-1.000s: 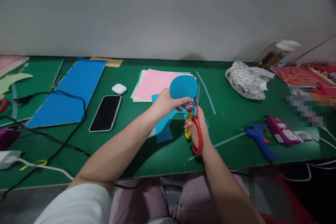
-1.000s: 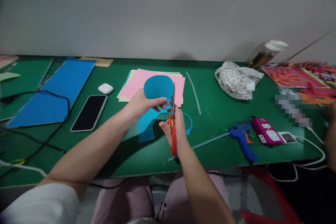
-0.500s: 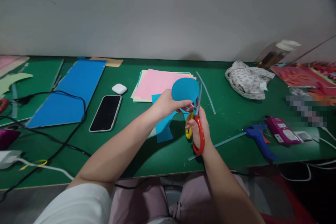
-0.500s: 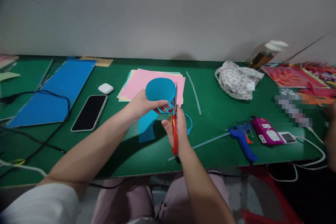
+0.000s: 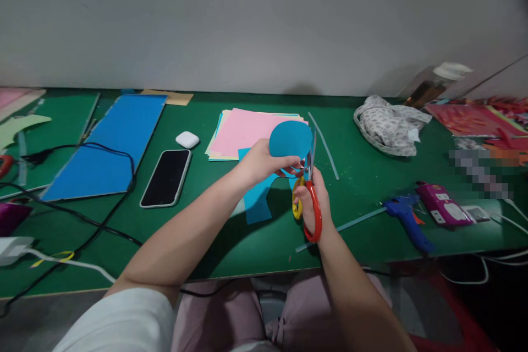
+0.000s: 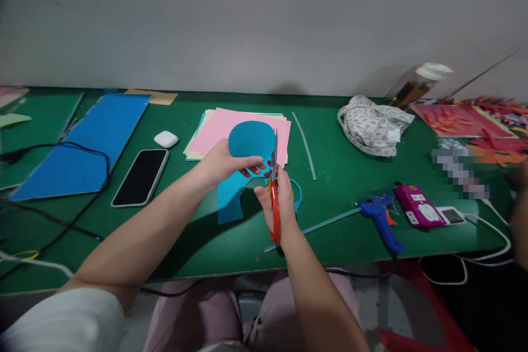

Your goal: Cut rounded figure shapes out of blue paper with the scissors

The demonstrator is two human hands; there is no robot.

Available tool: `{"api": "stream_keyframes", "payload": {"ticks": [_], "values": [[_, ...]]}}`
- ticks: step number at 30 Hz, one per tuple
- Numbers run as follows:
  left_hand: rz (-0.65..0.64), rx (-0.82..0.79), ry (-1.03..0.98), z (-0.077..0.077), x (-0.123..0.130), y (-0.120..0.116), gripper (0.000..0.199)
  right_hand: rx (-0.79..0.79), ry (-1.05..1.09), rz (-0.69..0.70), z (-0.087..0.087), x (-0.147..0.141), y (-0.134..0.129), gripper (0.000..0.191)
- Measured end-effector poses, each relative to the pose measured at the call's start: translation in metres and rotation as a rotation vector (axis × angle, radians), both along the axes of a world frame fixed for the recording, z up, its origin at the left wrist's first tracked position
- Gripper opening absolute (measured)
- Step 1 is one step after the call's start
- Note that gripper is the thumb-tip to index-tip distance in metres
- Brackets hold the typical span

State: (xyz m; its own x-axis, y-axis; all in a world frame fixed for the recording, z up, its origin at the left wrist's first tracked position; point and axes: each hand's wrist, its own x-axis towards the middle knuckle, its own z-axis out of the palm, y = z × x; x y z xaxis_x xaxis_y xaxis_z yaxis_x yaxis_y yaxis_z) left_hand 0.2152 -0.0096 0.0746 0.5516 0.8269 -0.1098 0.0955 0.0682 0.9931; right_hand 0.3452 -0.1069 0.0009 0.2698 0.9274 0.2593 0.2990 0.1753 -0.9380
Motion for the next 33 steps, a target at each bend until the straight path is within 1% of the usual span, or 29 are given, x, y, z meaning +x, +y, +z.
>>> {"api": "stream_keyframes", "payload": {"ticks": [6,14,26,33], "values": [[-0.006,0.035,0.018,0.002,-0.001,0.001,0.017,0.005,0.016,-0.009,0.001,-0.002,0.000,0.067],[-0.009,0.037,0.026,0.003,-0.003,0.004,0.017,0.003,0.029,-0.007,0.004,-0.002,-0.001,0.066],[-0.004,0.055,0.093,0.007,-0.006,0.005,0.019,0.022,0.033,0.027,-0.006,0.004,0.003,0.064],[-0.003,0.073,0.082,0.002,-0.008,0.008,0.023,0.007,0.036,0.027,-0.005,0.004,0.002,0.062]]}}
